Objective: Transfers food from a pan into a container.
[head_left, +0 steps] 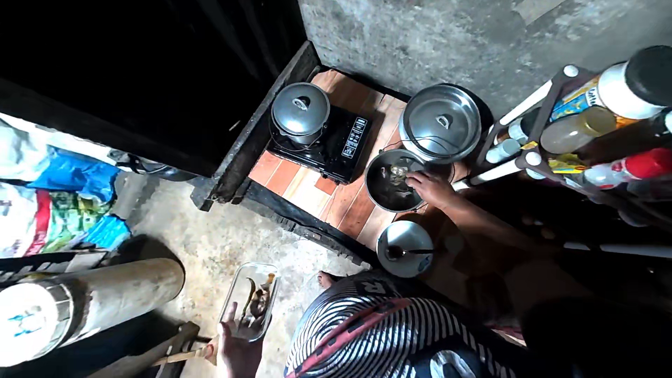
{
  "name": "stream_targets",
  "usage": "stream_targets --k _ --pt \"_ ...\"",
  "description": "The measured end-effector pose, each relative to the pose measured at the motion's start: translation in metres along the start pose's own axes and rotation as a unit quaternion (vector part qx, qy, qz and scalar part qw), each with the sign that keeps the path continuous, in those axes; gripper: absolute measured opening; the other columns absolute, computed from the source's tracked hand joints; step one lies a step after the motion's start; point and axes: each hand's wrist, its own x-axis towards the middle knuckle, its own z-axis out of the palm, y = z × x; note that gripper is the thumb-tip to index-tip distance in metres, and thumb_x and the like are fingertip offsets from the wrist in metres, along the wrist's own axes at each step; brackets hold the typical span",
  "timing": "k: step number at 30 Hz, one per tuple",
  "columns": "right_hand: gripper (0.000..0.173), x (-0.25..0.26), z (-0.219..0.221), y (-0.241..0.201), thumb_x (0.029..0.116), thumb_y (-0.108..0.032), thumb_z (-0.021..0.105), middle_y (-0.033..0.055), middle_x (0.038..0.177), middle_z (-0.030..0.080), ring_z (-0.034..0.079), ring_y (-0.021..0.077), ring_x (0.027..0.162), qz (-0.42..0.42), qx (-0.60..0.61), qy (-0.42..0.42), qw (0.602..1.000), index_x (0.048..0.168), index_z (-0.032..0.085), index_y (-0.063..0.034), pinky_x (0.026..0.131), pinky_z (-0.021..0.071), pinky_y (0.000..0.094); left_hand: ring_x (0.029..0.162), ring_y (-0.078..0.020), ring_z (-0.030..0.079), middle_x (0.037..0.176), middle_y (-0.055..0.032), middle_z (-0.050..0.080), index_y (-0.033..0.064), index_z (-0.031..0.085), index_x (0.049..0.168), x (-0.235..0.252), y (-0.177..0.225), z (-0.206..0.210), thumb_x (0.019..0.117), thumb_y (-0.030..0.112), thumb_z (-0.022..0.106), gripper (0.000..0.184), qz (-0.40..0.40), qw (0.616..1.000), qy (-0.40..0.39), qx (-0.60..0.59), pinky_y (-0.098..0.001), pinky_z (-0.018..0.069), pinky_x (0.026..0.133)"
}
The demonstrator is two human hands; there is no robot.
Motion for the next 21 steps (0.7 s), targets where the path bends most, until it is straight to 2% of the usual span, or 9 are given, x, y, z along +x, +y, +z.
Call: stream_targets --k 3,8,11,14,17,21 --pt "0.030 0.001 0.020 0.001 0.0974 0.004 0.059 0.0141 0.134 0.067 0.063 0.0395 0.124 -0.022 -0.011 -0.020 0.999 0.122 0.072 -0.0080 0.099 0.0533 0.0575 0.105 -0.0196 0.071 0.120 -0.0006 0.070 0.0228 0.039 0.148 -0.007 -0.004 -0.006 0.1088 0.051 0.013 0.054 0.003 0.999 0.021 -0.029 -0.0438 0.0612 0.086" --pt "0.030 0.002 0.039 -0.007 0.0981 -0.001 0.062 0.0119 0.136 0.067 0.059 0.0411 0.130 -0.057 0.006 -0.017 0.998 0.122 0.074 -0.0133 0.099 0.0521 0.0607 0.108 -0.0206 0.070 0.123 -0.0018 0.068 0.0222 0.037 0.149 -0.011 -0.007 -0.001 0.1087 0.049 0.015 0.053 -0.015 0.999 0.037 -0.017 -0.0459 0.0600 0.087" --pt "0.033 -0.001 0.040 -0.011 0.0931 0.004 0.065 0.0106 0.134 0.069 0.061 0.0396 0.128 -0.083 0.017 0.027 0.996 0.120 0.076 -0.0132 0.102 0.0515 0.0572 0.109 -0.0211 0.069 0.124 -0.0025 0.068 0.0221 0.038 0.149 -0.009 -0.007 0.004 0.1083 0.051 0.018 0.053 -0.017 0.999 0.039 -0.021 -0.0464 0.0599 0.087" --pt "0.037 -0.002 0.038 -0.010 0.0906 0.008 0.066 0.0101 0.136 0.068 0.061 0.0376 0.129 -0.105 0.033 0.029 0.993 0.119 0.076 -0.0128 0.105 0.0503 0.0542 0.108 -0.0217 0.070 0.123 -0.0023 0.069 0.0219 0.040 0.148 -0.008 -0.008 0.008 0.1079 0.051 0.020 0.053 -0.014 0.999 0.031 -0.024 -0.0462 0.0604 0.087" --pt "0.039 -0.001 0.044 0.003 0.0933 0.009 0.061 0.0096 0.142 0.064 0.058 0.0368 0.133 -0.089 0.047 -0.006 0.995 0.123 0.075 -0.0122 0.109 0.0472 0.0545 0.109 -0.0223 0.069 0.125 -0.0035 0.068 0.0215 0.039 0.149 -0.005 -0.007 0.012 0.1079 0.050 0.019 0.053 -0.013 1.000 0.021 -0.010 -0.0463 0.0600 0.086" --pt "0.033 -0.003 0.042 0.012 0.1010 0.002 0.055 0.0124 0.143 0.063 0.058 0.0365 0.133 -0.033 0.045 -0.042 0.998 0.129 0.071 -0.0078 0.111 0.0468 0.0532 0.107 -0.0221 0.070 0.125 -0.0046 0.068 0.0200 0.038 0.149 -0.006 -0.006 0.017 0.1078 0.049 0.021 0.052 -0.015 1.000 0.011 -0.007 -0.0443 0.0607 0.085"
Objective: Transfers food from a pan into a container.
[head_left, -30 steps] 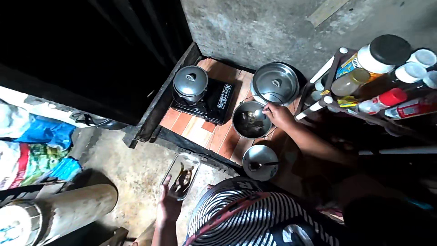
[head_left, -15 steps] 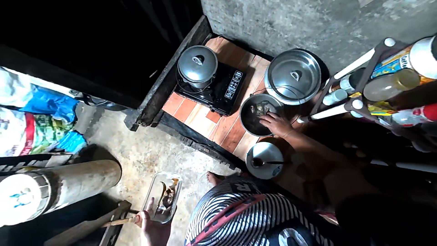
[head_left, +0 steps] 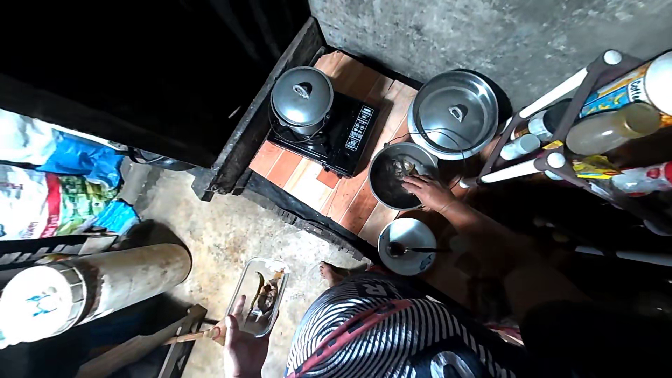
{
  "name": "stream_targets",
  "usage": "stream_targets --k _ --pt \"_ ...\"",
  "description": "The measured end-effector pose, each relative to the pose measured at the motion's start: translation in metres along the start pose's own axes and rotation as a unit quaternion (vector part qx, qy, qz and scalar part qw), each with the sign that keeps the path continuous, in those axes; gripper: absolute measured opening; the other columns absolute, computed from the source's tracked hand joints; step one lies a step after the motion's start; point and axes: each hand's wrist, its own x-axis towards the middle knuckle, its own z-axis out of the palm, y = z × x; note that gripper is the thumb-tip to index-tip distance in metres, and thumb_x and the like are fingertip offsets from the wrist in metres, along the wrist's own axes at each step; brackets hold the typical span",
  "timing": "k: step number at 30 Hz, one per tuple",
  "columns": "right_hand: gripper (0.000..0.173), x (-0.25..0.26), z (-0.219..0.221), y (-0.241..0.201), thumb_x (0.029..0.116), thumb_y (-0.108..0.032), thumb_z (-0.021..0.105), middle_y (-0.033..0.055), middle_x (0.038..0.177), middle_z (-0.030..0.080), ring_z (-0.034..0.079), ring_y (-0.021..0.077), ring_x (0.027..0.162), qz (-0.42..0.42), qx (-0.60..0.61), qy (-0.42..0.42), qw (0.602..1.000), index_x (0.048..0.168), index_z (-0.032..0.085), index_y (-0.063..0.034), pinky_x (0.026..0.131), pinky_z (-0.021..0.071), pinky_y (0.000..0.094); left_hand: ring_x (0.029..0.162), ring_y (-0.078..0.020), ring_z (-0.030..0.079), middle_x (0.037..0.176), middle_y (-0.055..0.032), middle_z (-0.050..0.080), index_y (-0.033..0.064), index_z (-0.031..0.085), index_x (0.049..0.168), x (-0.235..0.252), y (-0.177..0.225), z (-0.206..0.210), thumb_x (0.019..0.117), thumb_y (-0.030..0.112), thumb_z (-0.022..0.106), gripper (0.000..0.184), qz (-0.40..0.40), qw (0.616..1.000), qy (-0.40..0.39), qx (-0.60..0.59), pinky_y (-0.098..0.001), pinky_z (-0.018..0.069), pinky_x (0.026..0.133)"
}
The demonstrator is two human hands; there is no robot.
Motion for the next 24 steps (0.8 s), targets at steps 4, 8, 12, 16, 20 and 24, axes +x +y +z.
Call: stream_targets --k 4,8,12,16,20,24 --pt "0.025 -0.006 -0.013 0.000 0.1037 -0.005 0.055 0.0158 0.138 0.065 0.062 0.0385 0.127 0.045 -0.019 -0.008 0.999 0.125 0.070 -0.0031 0.105 0.0507 0.0540 0.106 -0.0218 0.071 0.124 -0.0041 0.070 0.0203 0.038 0.148 -0.002 0.000 0.002 0.1081 0.049 0.019 0.053 0.004 1.000 0.000 0.008 -0.0432 0.0611 0.084" --pt "0.022 -0.006 -0.020 -0.005 0.1028 -0.003 0.055 0.0197 0.130 0.067 0.064 0.0398 0.122 0.022 -0.046 -0.023 0.998 0.119 0.069 0.0006 0.103 0.0510 0.0547 0.104 -0.0208 0.071 0.122 -0.0026 0.070 0.0208 0.039 0.147 -0.003 -0.001 0.001 0.1088 0.048 0.013 0.054 0.002 1.000 0.006 0.012 -0.0418 0.0617 0.081" --pt "0.021 0.004 -0.016 -0.021 0.1042 -0.005 0.052 0.0202 0.131 0.065 0.062 0.0409 0.123 0.072 -0.034 -0.075 0.994 0.118 0.068 0.0011 0.103 0.0509 0.0559 0.108 -0.0219 0.070 0.125 -0.0043 0.068 0.0217 0.038 0.149 -0.003 -0.002 0.001 0.1086 0.048 0.014 0.054 -0.004 1.000 0.006 0.017 -0.0434 0.0610 0.085" --pt "0.026 0.011 -0.040 -0.011 0.1060 -0.012 0.053 0.0275 0.122 0.067 0.065 0.0472 0.116 0.222 0.084 -0.016 0.971 0.123 0.067 0.0018 0.099 0.0500 0.0646 0.108 -0.0224 0.071 0.125 -0.0039 0.069 0.0218 0.040 0.147 -0.006 -0.004 -0.003 0.1083 0.048 0.014 0.053 0.003 1.000 0.000 0.007 -0.0435 0.0613 0.084" --pt "0.027 0.012 -0.062 0.014 0.1075 -0.015 0.052 0.0284 0.116 0.068 0.066 0.0457 0.112 0.283 0.171 -0.027 0.943 0.124 0.065 0.0024 0.100 0.0476 0.0642 0.107 -0.0241 0.071 0.123 -0.0051 0.070 0.0207 0.041 0.146 -0.007 -0.008 -0.011 0.1081 0.047 0.022 0.050 0.009 1.000 -0.012 -0.012 -0.0448 0.0618 0.084" --pt "0.029 0.012 -0.051 0.023 0.1093 -0.015 0.047 0.0240 0.116 0.070 0.069 0.0381 0.105 0.364 0.246 0.014 0.898 0.127 0.062 0.0020 0.099 0.0508 0.0576 0.108 -0.0247 0.071 0.124 -0.0058 0.069 0.0212 0.039 0.148 -0.009 -0.012 -0.011 0.1086 0.047 0.019 0.051 0.000 1.000 -0.002 -0.015 -0.0459 0.0614 0.085"
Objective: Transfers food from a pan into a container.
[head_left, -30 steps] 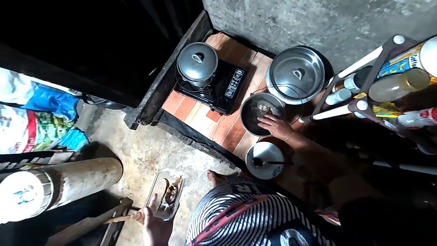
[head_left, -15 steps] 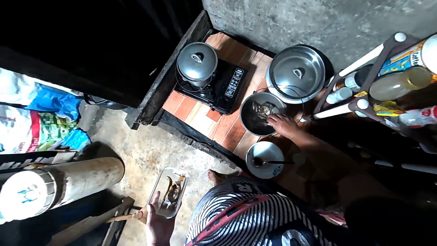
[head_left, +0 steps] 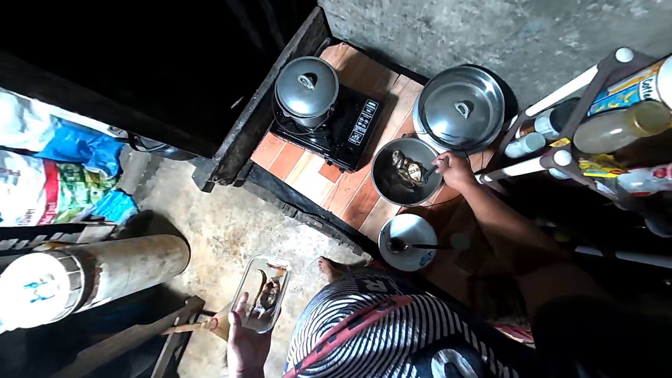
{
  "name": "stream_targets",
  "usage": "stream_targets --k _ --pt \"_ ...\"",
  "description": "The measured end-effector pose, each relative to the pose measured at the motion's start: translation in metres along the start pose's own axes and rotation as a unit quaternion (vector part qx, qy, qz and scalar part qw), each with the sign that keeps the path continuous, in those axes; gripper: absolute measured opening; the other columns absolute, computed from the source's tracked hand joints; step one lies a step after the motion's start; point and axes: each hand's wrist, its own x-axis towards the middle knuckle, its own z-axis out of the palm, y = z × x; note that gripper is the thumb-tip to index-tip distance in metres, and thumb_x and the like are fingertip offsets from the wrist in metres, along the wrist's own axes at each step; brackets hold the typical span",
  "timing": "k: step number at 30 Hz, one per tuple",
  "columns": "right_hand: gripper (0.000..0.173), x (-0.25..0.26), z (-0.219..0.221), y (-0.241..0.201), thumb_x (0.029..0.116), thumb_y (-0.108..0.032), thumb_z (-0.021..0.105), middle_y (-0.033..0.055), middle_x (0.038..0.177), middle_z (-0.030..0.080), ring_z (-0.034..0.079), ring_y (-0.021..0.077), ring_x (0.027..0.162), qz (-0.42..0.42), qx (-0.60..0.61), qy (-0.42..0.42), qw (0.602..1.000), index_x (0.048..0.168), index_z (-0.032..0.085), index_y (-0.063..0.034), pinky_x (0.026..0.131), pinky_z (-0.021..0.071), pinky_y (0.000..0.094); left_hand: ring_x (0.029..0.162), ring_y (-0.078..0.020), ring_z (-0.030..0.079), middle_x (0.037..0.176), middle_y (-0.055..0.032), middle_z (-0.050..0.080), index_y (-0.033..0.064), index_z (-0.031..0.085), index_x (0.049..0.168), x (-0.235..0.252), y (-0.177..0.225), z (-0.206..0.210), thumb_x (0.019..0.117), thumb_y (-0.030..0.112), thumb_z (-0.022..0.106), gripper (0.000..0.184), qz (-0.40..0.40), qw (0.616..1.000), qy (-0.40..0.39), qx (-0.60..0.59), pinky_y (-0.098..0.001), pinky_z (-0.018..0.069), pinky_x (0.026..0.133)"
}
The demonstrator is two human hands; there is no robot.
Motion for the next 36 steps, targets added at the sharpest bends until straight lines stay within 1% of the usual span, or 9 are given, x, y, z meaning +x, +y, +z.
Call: stream_targets --k 5,8,12,18,24,27,29,32,36 --pt "0.030 -0.011 0.011 0.014 0.1100 -0.015 0.044 0.0193 0.118 0.070 0.071 0.0262 0.096 0.060 0.160 0.090 0.981 0.129 0.057 0.0043 0.091 0.0565 0.0451 0.108 -0.0234 0.070 0.125 -0.0057 0.068 0.0201 0.036 0.149 0.000 0.000 0.002 0.1084 0.047 0.018 0.052 -0.006 1.000 -0.003 0.009 -0.0459 0.0606 0.086" --pt "0.030 -0.025 0.003 0.015 0.1102 -0.016 0.044 0.0176 0.115 0.071 0.071 0.0220 0.090 0.044 0.181 0.124 0.975 0.127 0.058 0.0045 0.086 0.0566 0.0411 0.109 -0.0241 0.070 0.125 -0.0061 0.069 0.0195 0.036 0.149 0.005 0.001 0.000 0.1081 0.046 0.020 0.051 -0.005 1.000 -0.013 0.020 -0.0463 0.0606 0.087" --pt "0.028 -0.036 -0.008 0.018 0.1101 -0.015 0.044 0.0155 0.114 0.071 0.069 0.0147 0.087 0.019 0.208 0.136 0.969 0.124 0.059 0.0039 0.084 0.0558 0.0348 0.107 -0.0237 0.070 0.125 -0.0061 0.068 0.0196 0.037 0.149 0.013 0.005 0.009 0.1089 0.046 0.016 0.052 -0.003 0.999 -0.016 0.035 -0.0454 0.0603 0.086" --pt "0.024 -0.052 -0.015 0.020 0.1089 -0.011 0.044 0.0124 0.111 0.071 0.066 0.0072 0.080 0.003 0.268 0.148 0.952 0.120 0.058 0.0045 0.077 0.0552 0.0272 0.106 -0.0249 0.071 0.126 -0.0101 0.068 0.0161 0.030 0.152 0.023 0.012 0.037 0.1103 0.041 0.017 0.050 -0.011 0.995 -0.072 0.071 -0.0434 0.0605 0.087" --pt "0.020 -0.077 -0.035 0.000 0.1087 -0.011 0.044 0.0068 0.108 0.073 0.068 0.0059 0.078 -0.015 0.309 0.159 0.937 0.119 0.058 -0.0001 0.076 0.0566 0.0262 0.104 -0.0284 0.071 0.122 -0.0161 0.069 0.0087 0.032 0.152 0.054 0.006 0.100 0.1122 0.034 0.019 0.049 -0.047 0.978 -0.166 0.121 -0.0453 0.0602 0.087" --pt "0.016 -0.094 -0.053 -0.026 0.1097 -0.013 0.044 0.0013 0.105 0.073 0.067 0.0028 0.074 -0.034 0.325 0.155 0.932 0.117 0.056 -0.0056 0.073 0.0562 0.0227 0.100 -0.0282 0.072 0.120 -0.0171 0.069 0.0096 0.034 0.153 0.068 0.001 0.150 0.1131 0.033 0.022 0.047 -0.082 0.964 -0.196 0.160 -0.0443 0.0601 0.085" --pt "0.016 -0.103 -0.067 -0.043 0.1090 -0.012 0.045 0.0012 0.104 0.074 0.068 0.0038 0.075 -0.071 0.331 0.160 0.927 0.114 0.059 -0.0054 0.073 0.0568 0.0226 0.101 -0.0282 0.070 0.121 -0.0173 0.067 0.0114 0.034 0.154 0.076 -0.004 0.186 0.1133 0.032 0.026 0.046 -0.094 0.954 -0.220 0.183 -0.0453 0.0595 0.084" --pt "0.015 -0.121 -0.084 -0.072 0.1079 -0.011 0.044 -0.0010 0.105 0.075 0.070 0.0048 0.078 -0.151 0.319 0.146 0.924 0.110 0.059 -0.0073 0.077 0.0590 0.0237 0.096 -0.0270 0.071 0.114 -0.0180 0.069 0.0117 0.034 0.154 0.082 -0.009 0.234 0.1129 0.033 0.030 0.046 -0.103 0.940 -0.254 0.202 -0.0442 0.0592 0.083" --pt "0.015 -0.145 -0.094 -0.111 0.1053 -0.008 0.046 -0.0018 0.107 0.075 0.071 0.0055 0.083 -0.252 0.285 0.123 0.917 0.110 0.061 -0.0083 0.080 0.0602 0.0248 0.093 -0.0274 0.071 0.113 -0.0192 0.069 0.0141 0.031 0.156 0.074 -0.008 0.280 0.1127 0.039 0.028 0.050 -0.106 0.916 -0.324 0.213 -0.0439 0.0589 0.083"
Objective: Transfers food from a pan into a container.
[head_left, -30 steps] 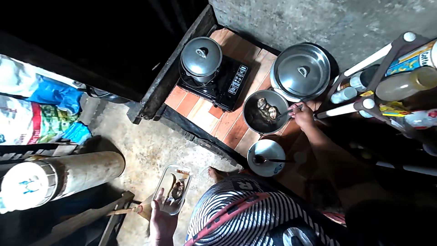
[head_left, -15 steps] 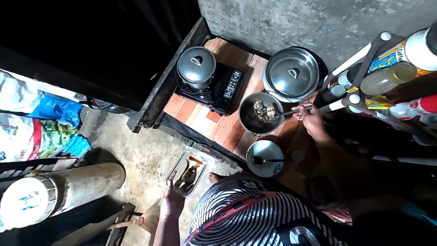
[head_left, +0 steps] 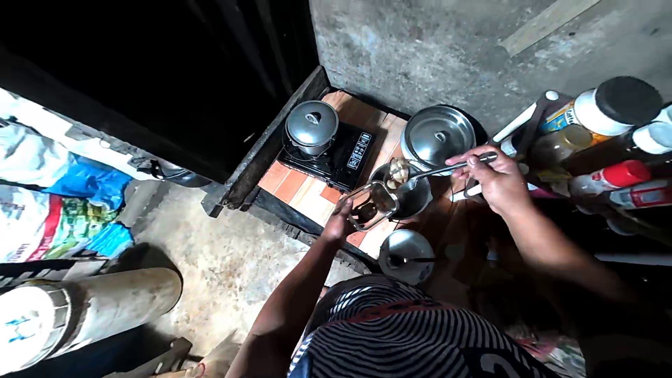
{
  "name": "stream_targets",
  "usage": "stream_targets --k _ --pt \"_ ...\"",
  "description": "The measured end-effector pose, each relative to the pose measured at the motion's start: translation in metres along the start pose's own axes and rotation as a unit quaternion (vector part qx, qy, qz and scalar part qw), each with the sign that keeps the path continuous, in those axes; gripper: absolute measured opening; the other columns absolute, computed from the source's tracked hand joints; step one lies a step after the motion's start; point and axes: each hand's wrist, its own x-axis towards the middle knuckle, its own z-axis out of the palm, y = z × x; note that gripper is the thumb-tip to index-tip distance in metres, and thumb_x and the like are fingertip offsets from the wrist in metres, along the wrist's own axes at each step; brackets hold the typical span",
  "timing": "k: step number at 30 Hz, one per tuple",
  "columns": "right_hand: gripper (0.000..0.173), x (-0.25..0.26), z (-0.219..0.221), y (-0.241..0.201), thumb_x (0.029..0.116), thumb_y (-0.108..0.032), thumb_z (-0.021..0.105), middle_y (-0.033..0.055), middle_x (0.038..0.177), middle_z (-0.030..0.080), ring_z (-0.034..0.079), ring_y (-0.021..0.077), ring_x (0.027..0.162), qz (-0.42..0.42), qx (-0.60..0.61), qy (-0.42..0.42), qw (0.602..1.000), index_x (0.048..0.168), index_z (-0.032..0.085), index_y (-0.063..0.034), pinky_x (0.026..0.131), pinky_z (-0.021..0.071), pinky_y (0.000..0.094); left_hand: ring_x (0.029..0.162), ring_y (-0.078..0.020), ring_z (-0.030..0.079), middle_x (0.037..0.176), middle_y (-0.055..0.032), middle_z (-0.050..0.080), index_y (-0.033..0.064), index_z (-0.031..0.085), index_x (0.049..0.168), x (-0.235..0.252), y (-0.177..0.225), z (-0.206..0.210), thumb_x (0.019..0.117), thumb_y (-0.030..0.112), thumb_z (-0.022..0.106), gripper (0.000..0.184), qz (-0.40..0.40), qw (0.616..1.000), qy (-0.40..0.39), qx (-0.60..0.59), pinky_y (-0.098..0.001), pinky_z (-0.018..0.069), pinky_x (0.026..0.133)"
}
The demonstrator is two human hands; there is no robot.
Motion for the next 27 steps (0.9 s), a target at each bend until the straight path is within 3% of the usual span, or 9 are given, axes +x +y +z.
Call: stream_targets --k 3,6,9,11,14,18,21,23,27 --pt "0.017 -0.008 0.014 -0.027 0.1044 -0.010 0.049 0.0029 0.113 0.073 0.072 0.0071 0.091 -0.068 -0.080 -0.063 0.992 0.113 0.062 -0.0034 0.085 0.0609 0.0289 0.091 -0.0257 0.071 0.114 -0.0169 0.069 0.0149 0.039 0.153 0.003 0.010 0.014 0.1124 0.043 0.021 0.052 0.019 0.998 -0.052 0.019 -0.0420 0.0587 0.082" --pt "0.021 -0.018 0.026 -0.047 0.1036 -0.013 0.053 0.0084 0.115 0.073 0.071 0.0103 0.104 -0.179 -0.186 -0.132 0.957 0.110 0.067 0.0002 0.095 0.0592 0.0297 0.088 -0.0216 0.070 0.117 -0.0136 0.068 0.0157 0.040 0.152 0.000 0.017 0.017 0.1120 0.043 0.014 0.055 0.049 0.993 -0.098 0.038 -0.0390 0.0586 0.081" --pt "0.022 -0.023 0.030 -0.058 0.1032 -0.013 0.053 0.0136 0.110 0.074 0.071 0.0179 0.109 -0.314 -0.255 -0.138 0.904 0.101 0.070 0.0013 0.100 0.0560 0.0303 0.088 -0.0198 0.070 0.119 -0.0134 0.067 0.0123 0.034 0.154 -0.002 0.018 0.011 0.1121 0.040 0.013 0.054 0.069 0.991 -0.107 0.031 -0.0363 0.0594 0.079" --pt "0.021 -0.023 0.032 -0.058 0.1030 -0.011 0.053 0.0146 0.110 0.075 0.071 0.0183 0.110 -0.342 -0.245 -0.121 0.899 0.097 0.069 0.0012 0.101 0.0552 0.0297 0.088 -0.0203 0.070 0.119 -0.0131 0.066 0.0122 0.033 0.154 -0.004 0.017 0.005 0.1122 0.038 0.013 0.053 0.071 0.992 -0.103 0.023 -0.0362 0.0597 0.079" --pt "0.017 -0.022 0.029 -0.051 0.1047 -0.012 0.054 0.0113 0.114 0.074 0.071 0.0146 0.110 -0.287 -0.164 -0.091 0.940 0.104 0.065 0.0014 0.099 0.0582 0.0310 0.093 -0.0203 0.070 0.127 -0.0116 0.065 0.0155 0.036 0.154 -0.007 0.009 -0.010 0.1111 0.041 0.009 0.057 0.066 0.993 -0.092 0.017 -0.0373 0.0584 0.082" --pt "0.012 -0.011 0.017 -0.035 0.1057 -0.011 0.053 0.0014 0.117 0.074 0.073 0.0096 0.099 -0.199 -0.051 -0.006 0.979 0.112 0.062 -0.0058 0.090 0.0618 0.0313 0.094 -0.0235 0.070 0.125 -0.0154 0.066 0.0133 0.032 0.156 -0.014 -0.008 -0.029 0.1111 0.041 0.008 0.057 0.065 0.997 -0.044 0.012 -0.0400 0.0590 0.081" --pt "0.015 -0.001 0.012 -0.007 0.1032 -0.008 0.055 0.0064 0.113 0.073 0.072 0.0061 0.092 -0.158 -0.088 0.032 0.983 0.112 0.061 0.0019 0.086 0.0607 0.0268 0.101 -0.0249 0.070 0.124 -0.0160 0.067 0.0102 0.030 0.155 -0.023 -0.024 -0.049 0.1114 0.039 0.009 0.057 0.071 0.997 -0.001 -0.013 -0.0428 0.0587 0.087" --pt "0.021 0.003 0.013 0.026 0.1031 -0.011 0.057 0.0130 0.113 0.073 0.072 0.0126 0.094 -0.120 -0.156 0.022 0.980 0.115 0.065 0.0046 0.089 0.0601 0.0325 0.107 -0.0283 0.068 0.129 -0.0170 0.064 0.0104 0.031 0.155 -0.031 -0.036 -0.070 0.1116 0.039 0.011 0.056 0.075 0.996 0.031 -0.045 -0.0466 0.0581 0.090" --pt "0.024 0.000 0.029 0.092 0.1036 -0.015 0.059 0.0228 0.114 0.072 0.072 0.0398 0.105 -0.059 -0.351 -0.076 0.931 0.117 0.068 0.0030 0.093 0.0557 0.0589 0.101 -0.0278 0.072 0.125 -0.0168 0.068 0.0095 0.031 0.154 -0.065 -0.059 -0.110 0.1116 0.041 0.010 0.057 0.058 0.991 0.106 -0.061 -0.0440 0.0601 0.086"
